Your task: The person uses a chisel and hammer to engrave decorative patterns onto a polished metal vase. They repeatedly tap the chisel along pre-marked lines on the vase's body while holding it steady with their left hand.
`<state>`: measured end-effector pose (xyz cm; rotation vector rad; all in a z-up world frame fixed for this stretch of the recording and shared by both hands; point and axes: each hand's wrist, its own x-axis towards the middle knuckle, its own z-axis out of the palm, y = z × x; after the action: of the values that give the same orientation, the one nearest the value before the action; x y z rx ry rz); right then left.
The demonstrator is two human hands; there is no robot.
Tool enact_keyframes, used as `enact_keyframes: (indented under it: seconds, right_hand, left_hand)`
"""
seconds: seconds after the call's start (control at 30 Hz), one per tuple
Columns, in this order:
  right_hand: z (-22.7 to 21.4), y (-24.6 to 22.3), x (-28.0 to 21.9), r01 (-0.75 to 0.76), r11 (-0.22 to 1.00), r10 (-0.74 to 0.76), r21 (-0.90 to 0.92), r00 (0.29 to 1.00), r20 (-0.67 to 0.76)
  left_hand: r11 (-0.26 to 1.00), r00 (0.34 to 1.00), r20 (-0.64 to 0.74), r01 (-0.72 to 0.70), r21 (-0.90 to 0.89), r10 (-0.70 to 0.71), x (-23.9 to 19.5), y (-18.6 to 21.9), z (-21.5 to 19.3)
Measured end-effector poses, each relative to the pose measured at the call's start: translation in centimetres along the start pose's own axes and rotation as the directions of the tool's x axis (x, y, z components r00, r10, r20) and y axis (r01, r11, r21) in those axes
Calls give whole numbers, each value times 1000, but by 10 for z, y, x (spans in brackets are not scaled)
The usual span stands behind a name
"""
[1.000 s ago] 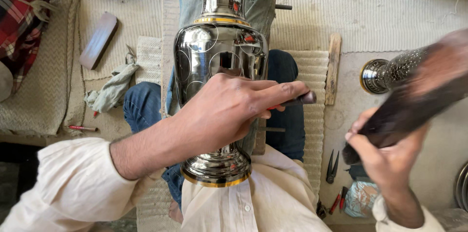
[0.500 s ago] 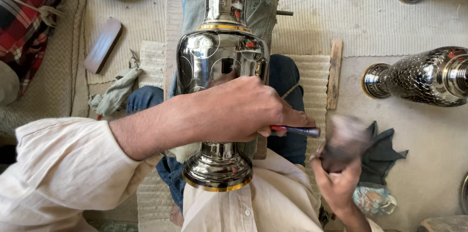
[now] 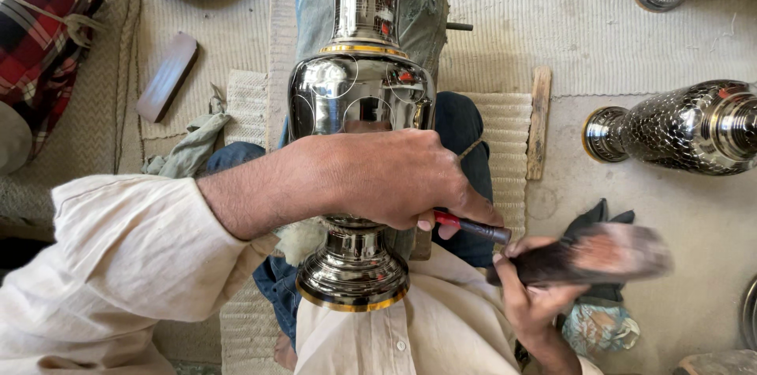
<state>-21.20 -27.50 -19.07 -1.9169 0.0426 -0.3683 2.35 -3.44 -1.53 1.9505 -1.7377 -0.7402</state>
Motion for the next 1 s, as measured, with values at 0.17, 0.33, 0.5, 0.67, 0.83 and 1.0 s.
enact_keyframes:
  seconds: [0.17,0.33,0.5,0.67,0.83,1.0]
  right_hand:
    - [-2,-15,17,-159,983,154,-94,987,-53]
    - [-5,-40,56,-113,993,112,-27,993,-45]
    - [-13,-55,94,-137,963,142,-232,990,2]
    - [-19,-71,123,-83,958,99,-275,994,42]
    - [-32,-85,143,-53,959,60,-280,998,17]
    - [-48,-93,145,90,995,-92,45,995,41]
  left_hand:
    - [973,935,-352,-46,-224,-37,-17,1,-13]
    - [946,638,-726,9,-324,-255,-58,-11,-26]
    - [925,625,-692,145,-351,-361,-63,-16,-27]
    - [969,715,-660,112,-219,-232,-57,-22,-38]
    - [987,763,-644,-58,-149,-53,-59,-29,-51]
    - [974,865,-489,-3,-229,-113,-59,-34,-56]
